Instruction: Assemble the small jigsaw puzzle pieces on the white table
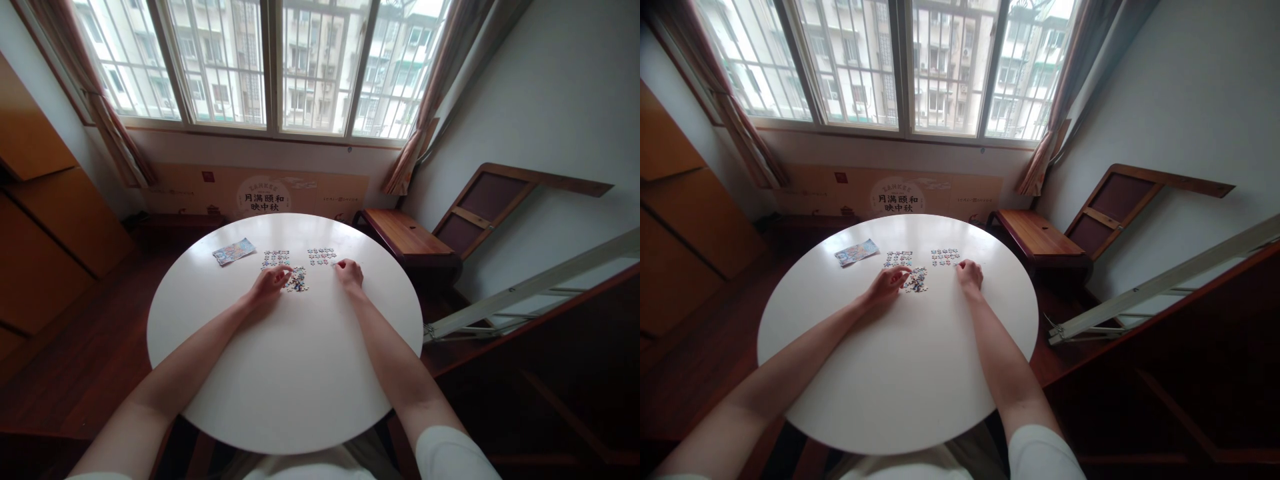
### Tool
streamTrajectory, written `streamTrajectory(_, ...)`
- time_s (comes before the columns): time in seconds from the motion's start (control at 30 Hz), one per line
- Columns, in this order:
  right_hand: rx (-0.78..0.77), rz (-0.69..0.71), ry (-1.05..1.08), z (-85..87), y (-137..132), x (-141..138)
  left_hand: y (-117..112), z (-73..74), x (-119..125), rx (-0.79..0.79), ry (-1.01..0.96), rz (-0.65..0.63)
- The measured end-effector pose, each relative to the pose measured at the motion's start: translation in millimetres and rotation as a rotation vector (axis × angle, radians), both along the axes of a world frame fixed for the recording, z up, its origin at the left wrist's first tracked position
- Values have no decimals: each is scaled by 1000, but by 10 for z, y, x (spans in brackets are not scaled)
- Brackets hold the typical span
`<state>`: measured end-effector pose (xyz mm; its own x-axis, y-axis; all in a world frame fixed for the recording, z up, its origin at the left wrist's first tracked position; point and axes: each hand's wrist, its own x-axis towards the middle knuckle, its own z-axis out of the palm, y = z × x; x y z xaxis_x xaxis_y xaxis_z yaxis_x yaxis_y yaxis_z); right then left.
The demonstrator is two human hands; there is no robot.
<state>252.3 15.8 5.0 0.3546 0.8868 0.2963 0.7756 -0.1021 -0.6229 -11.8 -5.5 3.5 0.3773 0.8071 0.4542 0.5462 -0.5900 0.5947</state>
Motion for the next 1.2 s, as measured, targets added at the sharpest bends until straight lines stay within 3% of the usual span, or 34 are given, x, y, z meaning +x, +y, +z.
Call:
streamTrajectory(0.53,-139,-29,-73,69,-31,-57,-3,-1,-2,2,26,4)
streamTrajectory(0.87,-124,-7,-317,84,-88,-171,4,3,0,15,44,2)
streamTrajectory(1.2,-129,49,-366,86,-121,-210,6,2,5,11,39,-13)
